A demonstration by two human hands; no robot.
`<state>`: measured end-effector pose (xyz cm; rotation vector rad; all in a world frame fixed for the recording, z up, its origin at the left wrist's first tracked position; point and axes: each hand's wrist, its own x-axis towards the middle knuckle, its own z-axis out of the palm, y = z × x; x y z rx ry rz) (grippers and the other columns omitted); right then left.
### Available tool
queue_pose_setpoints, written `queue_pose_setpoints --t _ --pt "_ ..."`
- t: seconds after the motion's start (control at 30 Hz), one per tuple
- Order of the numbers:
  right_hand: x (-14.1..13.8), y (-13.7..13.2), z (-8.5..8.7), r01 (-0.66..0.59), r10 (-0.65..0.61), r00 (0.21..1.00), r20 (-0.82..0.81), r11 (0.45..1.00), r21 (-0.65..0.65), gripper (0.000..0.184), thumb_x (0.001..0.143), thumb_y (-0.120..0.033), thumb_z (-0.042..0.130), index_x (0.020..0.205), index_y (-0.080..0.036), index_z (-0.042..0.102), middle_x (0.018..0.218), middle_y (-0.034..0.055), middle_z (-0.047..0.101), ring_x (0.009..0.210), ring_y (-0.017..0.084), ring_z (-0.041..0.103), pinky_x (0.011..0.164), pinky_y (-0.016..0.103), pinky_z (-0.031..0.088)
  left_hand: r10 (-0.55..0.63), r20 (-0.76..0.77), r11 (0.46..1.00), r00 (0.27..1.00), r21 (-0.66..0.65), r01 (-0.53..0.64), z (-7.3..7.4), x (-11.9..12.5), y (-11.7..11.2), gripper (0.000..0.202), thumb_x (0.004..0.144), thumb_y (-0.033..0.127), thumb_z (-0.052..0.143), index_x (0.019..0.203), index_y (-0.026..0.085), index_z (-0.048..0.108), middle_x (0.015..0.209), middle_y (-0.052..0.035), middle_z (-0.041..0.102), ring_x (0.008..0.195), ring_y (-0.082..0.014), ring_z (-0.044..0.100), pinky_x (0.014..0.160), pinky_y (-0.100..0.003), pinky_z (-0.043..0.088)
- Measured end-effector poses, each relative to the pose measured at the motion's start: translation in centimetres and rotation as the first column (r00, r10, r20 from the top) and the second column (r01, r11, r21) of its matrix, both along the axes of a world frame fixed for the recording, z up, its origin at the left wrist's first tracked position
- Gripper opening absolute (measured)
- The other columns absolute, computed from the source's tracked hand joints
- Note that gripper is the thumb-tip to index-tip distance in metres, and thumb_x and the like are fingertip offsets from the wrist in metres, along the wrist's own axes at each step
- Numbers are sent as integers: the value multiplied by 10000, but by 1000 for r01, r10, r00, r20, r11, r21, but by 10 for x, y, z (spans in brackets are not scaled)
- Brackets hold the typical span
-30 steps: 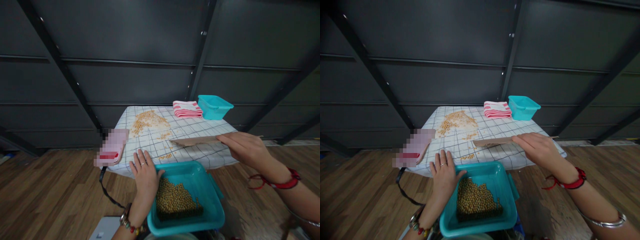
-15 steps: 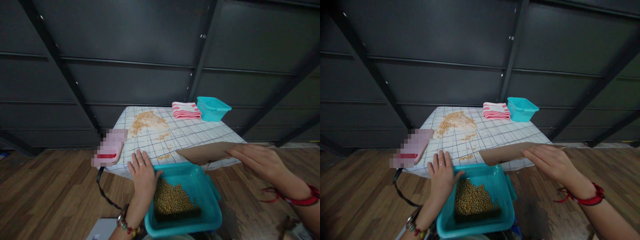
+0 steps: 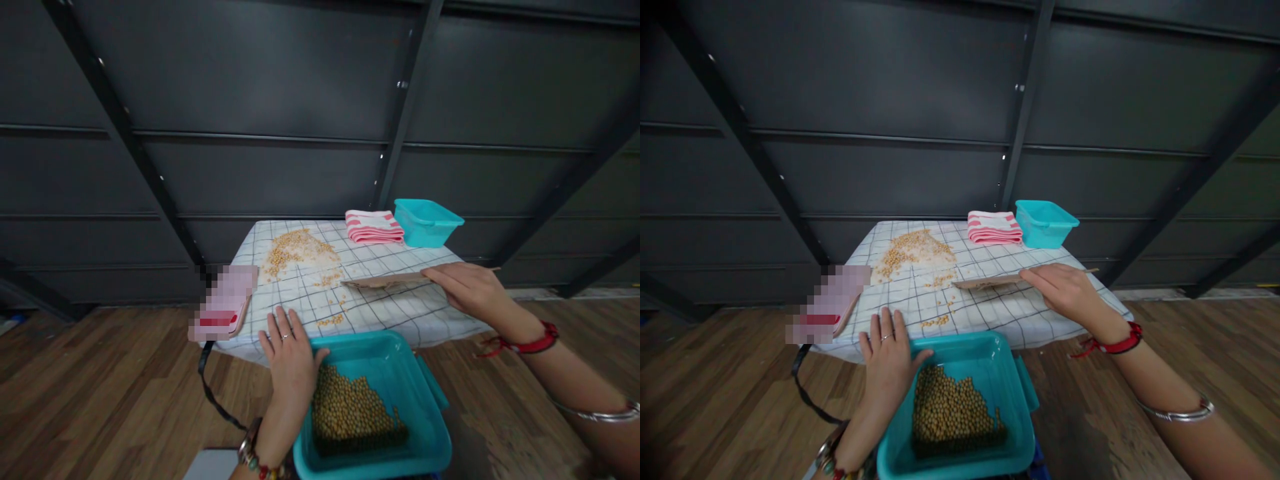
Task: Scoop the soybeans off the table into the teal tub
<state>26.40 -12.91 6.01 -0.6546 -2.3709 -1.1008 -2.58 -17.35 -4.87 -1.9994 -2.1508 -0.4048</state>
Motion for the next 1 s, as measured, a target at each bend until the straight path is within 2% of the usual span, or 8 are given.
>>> queue_pose_setpoints --t 0.37,0.67,0.87,1.0 --pt "-9 -14 3 -31 31 999 -12 998 -54 363 783 31 356 1043 -168 512 748 48 657 667 147 619 607 267 515 -5 -6 1000 1000 28 5 -1 -1 0 775 682 400 622 1300 11 361 1378 -277 358 1273 -408 312 1005 -594 274" --pt "-13 -25 8 -68 64 997 -30 988 -137 420 795 15 365 1139 -208 456 770 29 657 682 142 628 603 262 517 13 30 1000 999 7 -13 7 1 -1 770 654 377 662 1272 3 398 1356 -283 383 1258 -408 339 997 -592 291" --pt "-24 -15 7 -51 52 999 7 996 -77 364 757 56 381 1044 -141 485 763 69 656 674 157 618 609 276 521 1 26 999 1000 35 -2 3 0 0 791 640 391 674 1265 -11 402 1349 -291 385 1252 -424 340 986 -603 296" --pt "-24 -10 3 -54 56 998 24 994 -99 345 754 66 389 1019 -127 496 775 77 658 687 158 613 618 282 522 -7 42 999 999 32 6 3 0 1 803 626 386 688 1264 -8 402 1343 -296 391 1247 -424 348 983 -610 295"
